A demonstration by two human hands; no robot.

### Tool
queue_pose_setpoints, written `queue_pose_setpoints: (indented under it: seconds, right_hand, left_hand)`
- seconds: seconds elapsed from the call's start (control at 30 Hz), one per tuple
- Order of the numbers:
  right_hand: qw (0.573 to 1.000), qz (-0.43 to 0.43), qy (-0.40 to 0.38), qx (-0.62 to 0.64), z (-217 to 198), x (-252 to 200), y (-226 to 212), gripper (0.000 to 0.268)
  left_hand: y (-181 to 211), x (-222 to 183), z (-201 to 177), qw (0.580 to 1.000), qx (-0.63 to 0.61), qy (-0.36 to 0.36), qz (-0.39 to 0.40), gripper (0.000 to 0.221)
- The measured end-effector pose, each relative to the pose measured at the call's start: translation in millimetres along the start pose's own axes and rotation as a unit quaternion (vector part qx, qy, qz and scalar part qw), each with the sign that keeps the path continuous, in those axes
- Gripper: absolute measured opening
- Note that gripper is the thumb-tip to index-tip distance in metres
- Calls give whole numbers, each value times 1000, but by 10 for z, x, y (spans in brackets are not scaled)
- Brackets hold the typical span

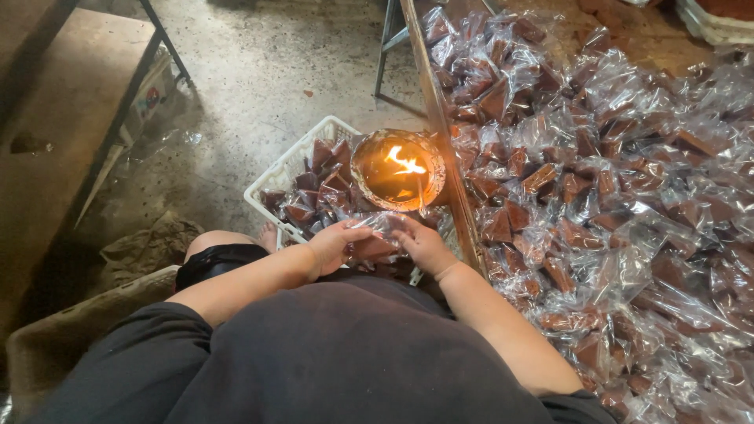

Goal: Sealing plastic bags containing bakery products using a candle flame.

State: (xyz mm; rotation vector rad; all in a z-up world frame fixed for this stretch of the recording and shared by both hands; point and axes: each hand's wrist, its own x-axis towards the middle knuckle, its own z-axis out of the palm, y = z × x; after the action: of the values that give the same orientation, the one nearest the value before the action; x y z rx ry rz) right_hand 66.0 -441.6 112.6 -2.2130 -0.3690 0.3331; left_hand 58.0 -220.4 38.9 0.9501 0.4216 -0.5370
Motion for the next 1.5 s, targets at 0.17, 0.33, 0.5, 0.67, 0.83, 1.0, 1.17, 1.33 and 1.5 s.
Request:
queue_pose_setpoints:
  seconds: [0.17,0.33,0.5,0.67,0.83,1.0,1.17,1.33,1.5]
  right_hand:
    - [984,34,141,99,-244,40,160,60]
    - [969,-10,29,244,-5,50,169,117]
    - [987,18,-10,158,-19,31,119,40]
    - [996,45,44,58,-14,191,438,17]
    - [983,118,-6,140,-139,37,52,25]
    - [811,137,75,564,-58,202,170,12]
    - [895,76,40,438,-104,31,-105,21]
    - [928,114,94,343,-137,76,-15,19]
    - [859,127,234,438,-229,201,208,22]
  left_hand:
    - [211,-366,179,998,6,22,63,21]
    - [51,-124,75,993,64,-13,97,16]
    - [52,-177,86,992,36,37,116,20]
    - [117,-150,11,979,46,98,175,26]
    - [116,-204,195,919,319,12,232,42]
    - [52,-71,215,799,577,-28,167,53]
    - [106,-243,388,878,447,-57,161,33]
    - [178,-360,509,904,392,-127,117,31]
    - [133,-122,521,990,124,-37,60,38]
